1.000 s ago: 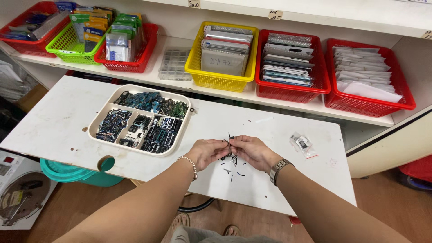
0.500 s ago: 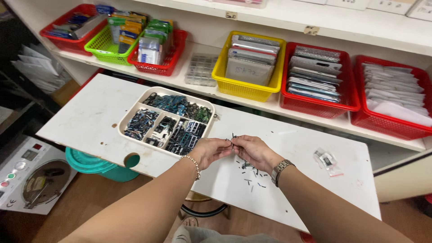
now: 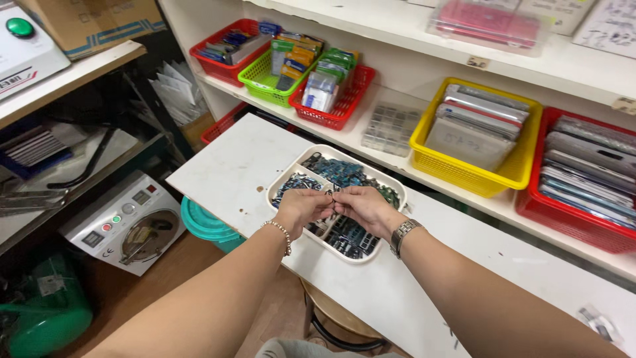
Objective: The person assembles small electronic components by hand, picking up parts from a tray and connecting them on a white table. The person places the assembled components back into the tray and then moves the tray to a shelf.
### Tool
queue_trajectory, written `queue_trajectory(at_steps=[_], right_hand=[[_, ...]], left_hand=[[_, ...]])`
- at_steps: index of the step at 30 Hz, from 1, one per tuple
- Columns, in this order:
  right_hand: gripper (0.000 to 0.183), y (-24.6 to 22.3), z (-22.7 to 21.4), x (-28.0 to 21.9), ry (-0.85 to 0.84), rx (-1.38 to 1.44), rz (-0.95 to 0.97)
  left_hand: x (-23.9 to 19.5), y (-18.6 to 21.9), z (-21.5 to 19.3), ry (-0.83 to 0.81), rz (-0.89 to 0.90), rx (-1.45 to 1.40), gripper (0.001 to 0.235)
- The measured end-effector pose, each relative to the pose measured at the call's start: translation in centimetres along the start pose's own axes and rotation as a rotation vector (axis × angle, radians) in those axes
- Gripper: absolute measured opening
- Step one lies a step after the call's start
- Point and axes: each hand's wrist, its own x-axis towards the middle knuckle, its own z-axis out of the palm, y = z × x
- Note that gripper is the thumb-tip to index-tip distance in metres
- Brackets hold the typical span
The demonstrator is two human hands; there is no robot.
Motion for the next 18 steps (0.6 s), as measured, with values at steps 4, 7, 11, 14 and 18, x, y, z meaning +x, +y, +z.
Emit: queue_trajectory(at_steps=[4, 7, 11, 14, 18], right_hand=[[0.013, -1.1, 2.9, 4.0, -0.037, -0.012, 0.046], [0.016, -1.4, 4.6, 6.8, 0.010, -0.067, 0.085], [0.014, -1.6, 6.1, 9.5, 0.080, -0.237, 0.066], [0.016, -1.6, 6.7, 10.3, 0.090, -0.582, -0.066], [0.022, -2.2, 7.5, 10.9, 0.126, -1.048, -0.178]], left_hand=[[1.7, 2.0, -3.6, 0.038, -0.001, -0.013, 0.013], [2.8, 3.1, -5.6, 0.074, -0.037, 0.008, 0.012], [4.8, 3.4, -6.9, 0.130, -0.073, 0.057, 0.008], [6.3, 3.4, -7.5, 0.202, -0.119, 0.169, 0.009], [7.0, 3.2, -8.3, 0.265, 0.004, 0.795, 0.020]])
